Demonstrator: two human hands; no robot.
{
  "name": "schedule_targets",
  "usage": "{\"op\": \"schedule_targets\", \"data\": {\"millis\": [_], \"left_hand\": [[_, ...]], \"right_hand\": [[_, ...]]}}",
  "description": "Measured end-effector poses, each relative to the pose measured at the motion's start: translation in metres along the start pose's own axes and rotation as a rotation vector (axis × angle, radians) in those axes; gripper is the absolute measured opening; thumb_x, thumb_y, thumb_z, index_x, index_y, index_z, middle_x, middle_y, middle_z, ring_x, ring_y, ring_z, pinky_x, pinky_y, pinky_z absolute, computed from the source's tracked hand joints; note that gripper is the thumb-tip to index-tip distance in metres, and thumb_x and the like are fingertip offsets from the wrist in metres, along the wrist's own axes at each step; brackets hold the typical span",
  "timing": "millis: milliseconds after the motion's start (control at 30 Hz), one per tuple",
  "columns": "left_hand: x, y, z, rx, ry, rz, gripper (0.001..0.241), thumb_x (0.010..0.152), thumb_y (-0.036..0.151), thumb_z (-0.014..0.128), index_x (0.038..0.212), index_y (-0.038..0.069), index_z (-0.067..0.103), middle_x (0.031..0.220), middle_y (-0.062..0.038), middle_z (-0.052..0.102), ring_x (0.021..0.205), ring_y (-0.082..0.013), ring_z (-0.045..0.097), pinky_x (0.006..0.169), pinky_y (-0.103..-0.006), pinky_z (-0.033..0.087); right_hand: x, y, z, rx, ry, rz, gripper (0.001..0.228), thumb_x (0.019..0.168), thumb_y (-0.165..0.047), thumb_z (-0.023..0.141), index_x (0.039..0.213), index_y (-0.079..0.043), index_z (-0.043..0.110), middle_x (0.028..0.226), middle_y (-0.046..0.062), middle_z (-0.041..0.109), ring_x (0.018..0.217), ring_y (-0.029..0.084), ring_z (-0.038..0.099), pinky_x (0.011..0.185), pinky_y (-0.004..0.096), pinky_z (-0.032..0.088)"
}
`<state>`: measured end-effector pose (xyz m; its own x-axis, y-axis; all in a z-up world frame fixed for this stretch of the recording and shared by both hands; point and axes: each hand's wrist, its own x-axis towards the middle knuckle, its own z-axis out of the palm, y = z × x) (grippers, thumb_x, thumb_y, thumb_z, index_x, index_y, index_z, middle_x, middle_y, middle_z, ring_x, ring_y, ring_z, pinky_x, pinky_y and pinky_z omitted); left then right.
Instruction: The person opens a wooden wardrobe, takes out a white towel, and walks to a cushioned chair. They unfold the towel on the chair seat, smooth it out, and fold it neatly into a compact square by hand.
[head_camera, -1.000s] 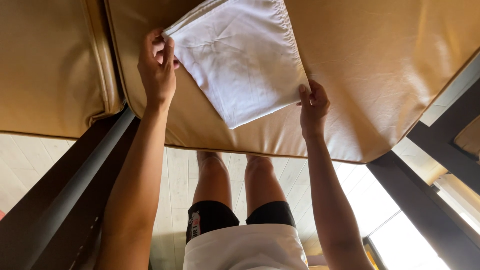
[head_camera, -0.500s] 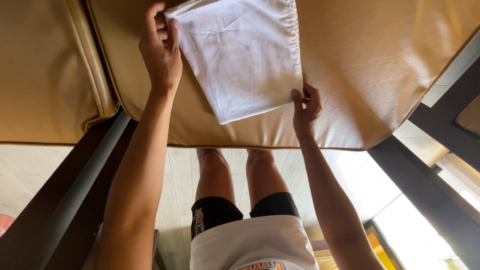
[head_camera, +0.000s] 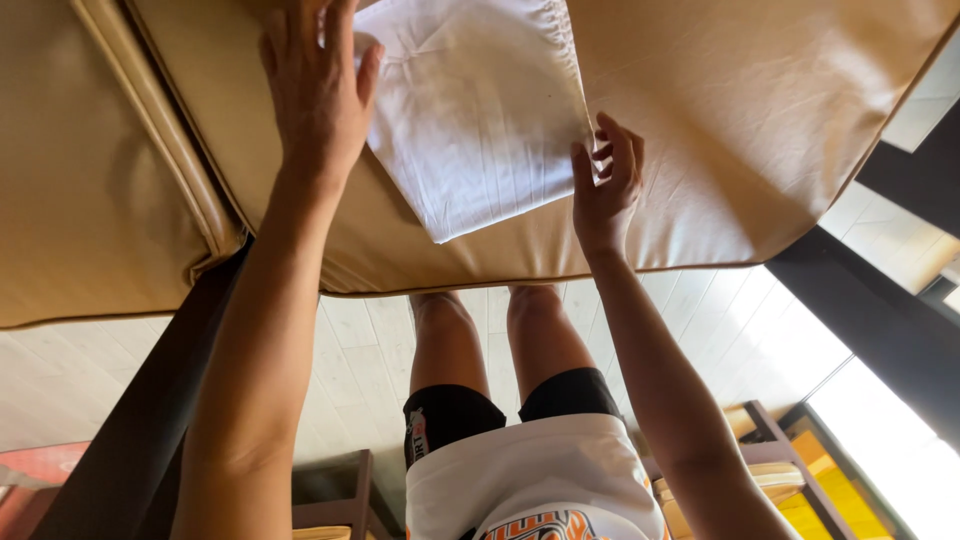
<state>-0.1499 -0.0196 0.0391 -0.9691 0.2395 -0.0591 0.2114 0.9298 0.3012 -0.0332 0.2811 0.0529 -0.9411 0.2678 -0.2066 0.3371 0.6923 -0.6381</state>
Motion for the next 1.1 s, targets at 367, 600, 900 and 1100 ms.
{"op": "schedule_targets", "data": {"millis": [367,600,900,1100], "left_hand": [[0.018,-0.023,-0.028,-0.131,-0.023,0.226,0.024,0.099,0.004,0.087,0.104,0.006,0.063,0.113,-0.01,0.057,0.105,-0.0284,0.054,0.088,-0.0422,0.042],[0.019,-0.039,-0.056,-0.252,-0.058,0.399,0.014,0.108,-0.001,0.08,0.115,0.0,0.068,0.109,-0.01,0.072,0.097,-0.0277,0.063,0.1,-0.0395,0.036],[0.008,-0.075,-0.061,-0.105,-0.237,0.558,0.028,0.109,0.022,0.092,0.13,0.012,0.076,0.105,-0.002,0.071,0.11,-0.0216,0.064,0.121,-0.0427,0.03],[-0.001,-0.092,-0.068,0.015,-0.288,0.601,0.021,0.103,0.034,0.093,0.117,0.023,0.082,0.109,0.007,0.071,0.117,-0.0155,0.061,0.125,-0.0386,0.031]], "right_hand": [[0.011,0.0,-0.018,0.066,-0.035,-0.044,0.013,0.093,0.001,0.076,0.104,-0.003,0.072,0.094,0.005,0.068,0.076,0.013,0.061,0.063,0.026,0.048],[-0.002,0.005,-0.027,0.139,-0.114,-0.099,0.014,0.102,-0.001,0.067,0.112,-0.003,0.058,0.093,0.007,0.068,0.078,0.018,0.061,0.074,0.03,0.053],[-0.013,0.009,-0.04,-0.052,-0.192,-0.373,0.031,0.094,-0.005,0.082,0.125,-0.007,0.075,0.087,0.003,0.071,0.09,0.019,0.058,0.098,0.035,0.04],[-0.018,0.016,-0.049,-0.128,-0.311,-0.489,0.033,0.086,-0.026,0.09,0.116,-0.015,0.082,0.085,0.001,0.062,0.093,0.017,0.053,0.099,0.038,0.04]]}}
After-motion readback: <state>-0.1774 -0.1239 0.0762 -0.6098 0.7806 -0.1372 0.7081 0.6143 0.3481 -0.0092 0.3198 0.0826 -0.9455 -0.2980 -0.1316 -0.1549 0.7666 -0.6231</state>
